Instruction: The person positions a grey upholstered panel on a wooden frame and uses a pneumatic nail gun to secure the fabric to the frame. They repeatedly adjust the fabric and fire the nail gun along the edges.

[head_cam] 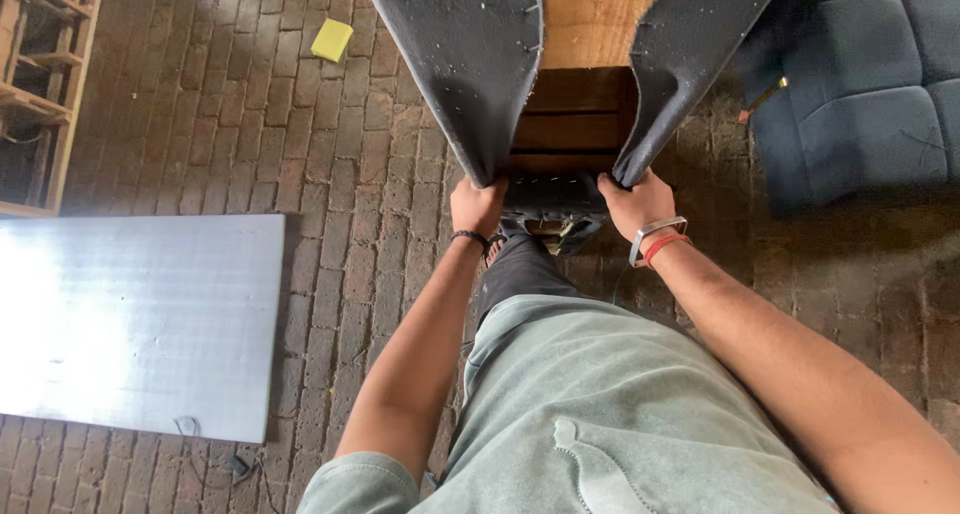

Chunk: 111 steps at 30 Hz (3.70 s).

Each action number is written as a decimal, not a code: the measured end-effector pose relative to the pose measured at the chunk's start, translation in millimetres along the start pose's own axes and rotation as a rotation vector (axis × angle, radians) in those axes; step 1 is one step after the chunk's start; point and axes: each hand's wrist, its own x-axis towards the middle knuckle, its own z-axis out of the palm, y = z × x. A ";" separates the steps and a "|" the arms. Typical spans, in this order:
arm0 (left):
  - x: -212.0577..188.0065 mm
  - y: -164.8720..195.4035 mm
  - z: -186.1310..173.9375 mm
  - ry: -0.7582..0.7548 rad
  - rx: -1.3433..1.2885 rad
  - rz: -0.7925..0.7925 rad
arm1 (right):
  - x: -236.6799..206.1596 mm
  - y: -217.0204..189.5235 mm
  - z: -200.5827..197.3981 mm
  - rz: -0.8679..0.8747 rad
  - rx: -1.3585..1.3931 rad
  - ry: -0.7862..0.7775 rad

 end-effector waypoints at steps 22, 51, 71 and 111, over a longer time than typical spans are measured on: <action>-3.4 3.9 5.9 -0.034 -0.101 0.065 | 1.8 -12.6 -7.6 -0.024 0.130 0.124; -1.2 -4.6 -8.4 -0.043 0.000 0.046 | 4.2 -5.3 3.8 -0.008 0.117 0.060; 7.3 0.9 -15.4 -0.113 -0.005 0.121 | 0.3 -11.3 5.9 0.075 0.130 0.107; -29.0 64.9 59.5 0.041 -0.622 -0.804 | -1.5 -50.6 -4.3 -0.019 -0.040 -0.052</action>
